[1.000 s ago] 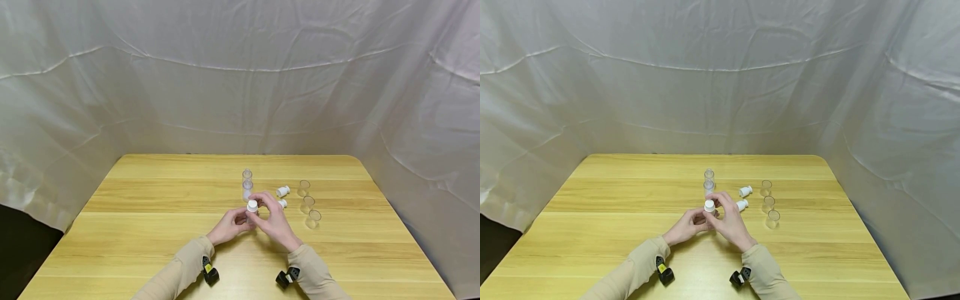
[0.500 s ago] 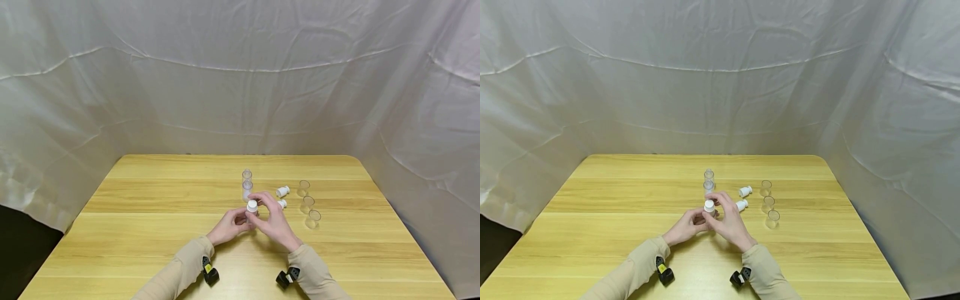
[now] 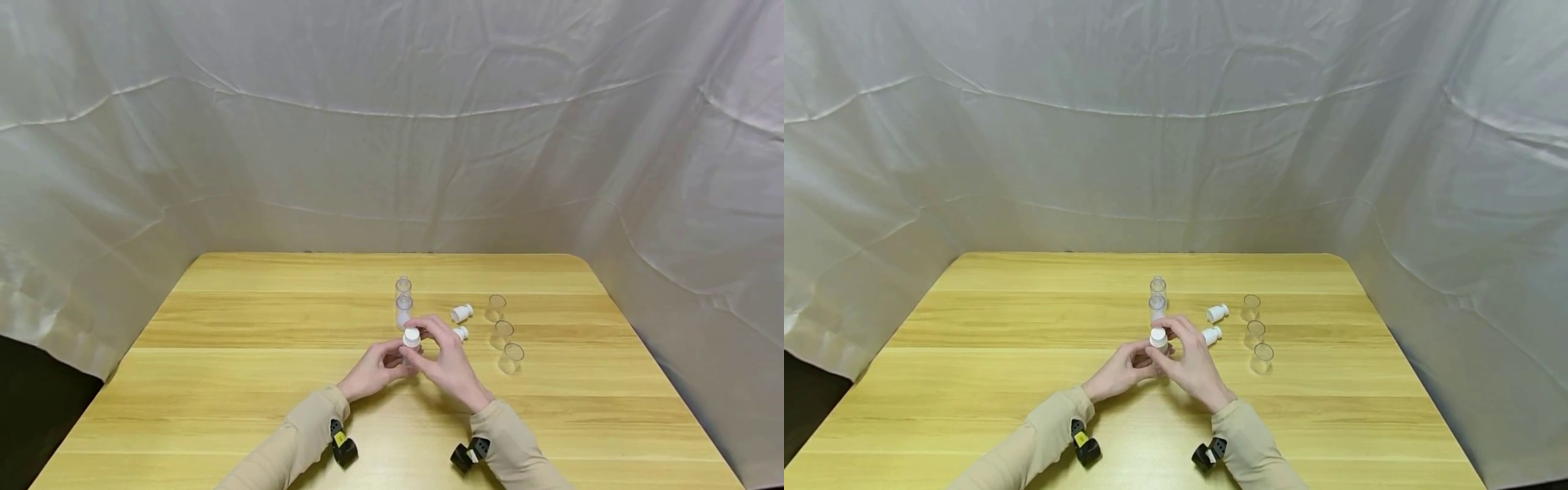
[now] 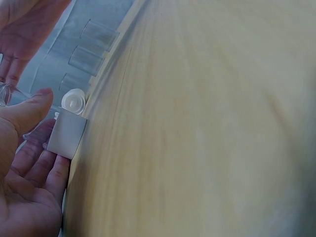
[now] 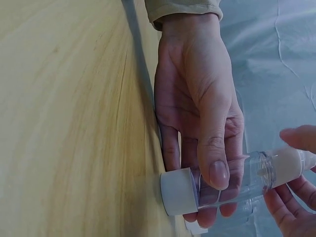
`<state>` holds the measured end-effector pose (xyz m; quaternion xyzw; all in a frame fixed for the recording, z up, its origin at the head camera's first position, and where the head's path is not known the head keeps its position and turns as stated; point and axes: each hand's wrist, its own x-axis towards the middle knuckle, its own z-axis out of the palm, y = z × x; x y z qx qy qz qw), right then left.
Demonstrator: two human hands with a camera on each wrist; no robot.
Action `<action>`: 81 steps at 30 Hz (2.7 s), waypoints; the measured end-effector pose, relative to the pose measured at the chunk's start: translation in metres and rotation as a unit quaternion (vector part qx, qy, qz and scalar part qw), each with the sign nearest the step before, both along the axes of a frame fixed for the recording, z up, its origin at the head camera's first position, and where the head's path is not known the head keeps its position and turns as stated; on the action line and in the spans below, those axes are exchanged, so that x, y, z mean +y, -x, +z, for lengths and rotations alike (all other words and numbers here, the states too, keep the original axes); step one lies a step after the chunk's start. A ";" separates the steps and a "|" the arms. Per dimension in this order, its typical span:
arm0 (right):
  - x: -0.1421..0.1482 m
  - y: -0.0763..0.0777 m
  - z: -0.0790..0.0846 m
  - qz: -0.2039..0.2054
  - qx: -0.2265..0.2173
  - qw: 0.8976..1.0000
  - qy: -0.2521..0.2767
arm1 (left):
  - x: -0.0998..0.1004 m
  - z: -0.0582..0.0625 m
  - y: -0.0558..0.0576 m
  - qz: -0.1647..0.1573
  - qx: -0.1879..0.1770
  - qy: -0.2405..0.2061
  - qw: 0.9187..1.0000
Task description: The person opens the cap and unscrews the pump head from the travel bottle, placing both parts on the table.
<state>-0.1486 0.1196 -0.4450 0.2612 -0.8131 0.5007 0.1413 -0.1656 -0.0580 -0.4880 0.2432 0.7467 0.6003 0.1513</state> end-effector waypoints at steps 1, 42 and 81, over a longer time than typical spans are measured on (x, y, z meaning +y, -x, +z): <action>0.000 0.000 0.000 -0.002 0.001 1.000 0.000 | 0.000 0.000 0.000 0.001 0.001 0.001 1.000; -0.001 0.002 -0.002 -0.006 -0.003 1.000 0.026 | 0.001 -0.004 -0.002 0.009 0.013 -0.013 1.000; -0.001 0.000 0.000 0.000 0.012 0.999 0.033 | 0.001 -0.003 -0.002 0.008 0.011 -0.017 1.000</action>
